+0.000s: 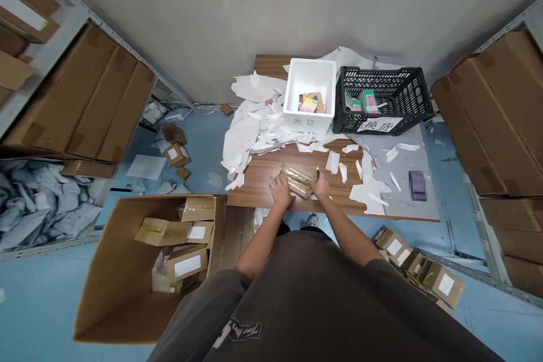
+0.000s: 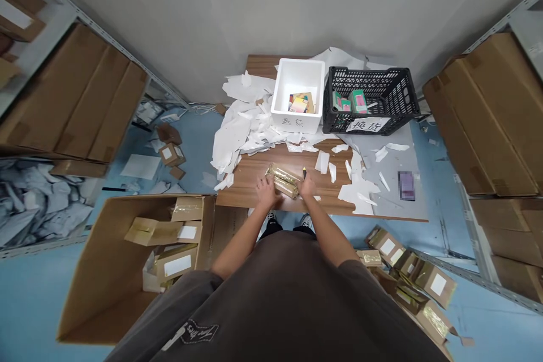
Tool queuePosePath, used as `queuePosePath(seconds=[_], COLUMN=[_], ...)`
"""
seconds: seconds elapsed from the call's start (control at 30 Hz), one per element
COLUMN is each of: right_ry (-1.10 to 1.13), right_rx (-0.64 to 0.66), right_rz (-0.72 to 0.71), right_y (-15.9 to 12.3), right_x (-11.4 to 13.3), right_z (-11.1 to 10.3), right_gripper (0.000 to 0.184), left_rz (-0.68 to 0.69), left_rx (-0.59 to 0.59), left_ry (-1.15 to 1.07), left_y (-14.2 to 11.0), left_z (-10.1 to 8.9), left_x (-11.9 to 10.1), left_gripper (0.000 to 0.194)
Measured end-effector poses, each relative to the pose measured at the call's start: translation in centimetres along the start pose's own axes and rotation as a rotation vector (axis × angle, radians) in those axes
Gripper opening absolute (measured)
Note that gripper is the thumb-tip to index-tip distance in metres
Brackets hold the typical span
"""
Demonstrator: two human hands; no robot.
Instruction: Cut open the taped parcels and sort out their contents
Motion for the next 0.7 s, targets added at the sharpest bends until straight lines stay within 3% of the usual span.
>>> queuePosePath(seconds=[0.07,0.2,0.37,0.5,0.63,0.7], right_ry=[-0.017,-0.064,-0.065,0.002,0.151,0.172], right_rx=[0.003,0.019,0.028,0.034,0.008,0.101], right_rz=[-0.022,-0.035,-0.043,-0.097,-0.186,-0.246], right_y=[0.4,0.8,1.2,1.6,1.0,0.0], right_x=[0.7,1.4,1.3,1.2,-0.5,-2.0], right_z=[-0.2,-0.5,-0.9,-1.3,-2.0,-1.8], right_gripper=[0.071,0.066,0.059,0.059,0.048,0.049], left_rz=[0.165,0.454,0.460,0.455,0.418,0.421], left_rx=[0.052,0.288,0.346,0.257,0.231,0.237], left_ry=[-0.006,0.033,0.105,0.073,0.023,0.007], left_y=[0.0,1.4,3.4,3.1,2.4,2.3], left_z=[0.3,1.5,1.5,0.9,0.9,1.0], left_x=[-1.3,-4.3,-5.6,-4.6,-3.0,-2.7], left_gripper=[0.107,0.084,0.071,0.053,0.066,0.069])
Point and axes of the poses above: each hand's wrist, its own y-axis towards the middle knuckle, its own z-axis out of the palm, x = y × z, the point moved 4 cm from there along y, towards the middle knuckle, and after that the axes turned 15 degrees about -y, right-handed, at the moved point
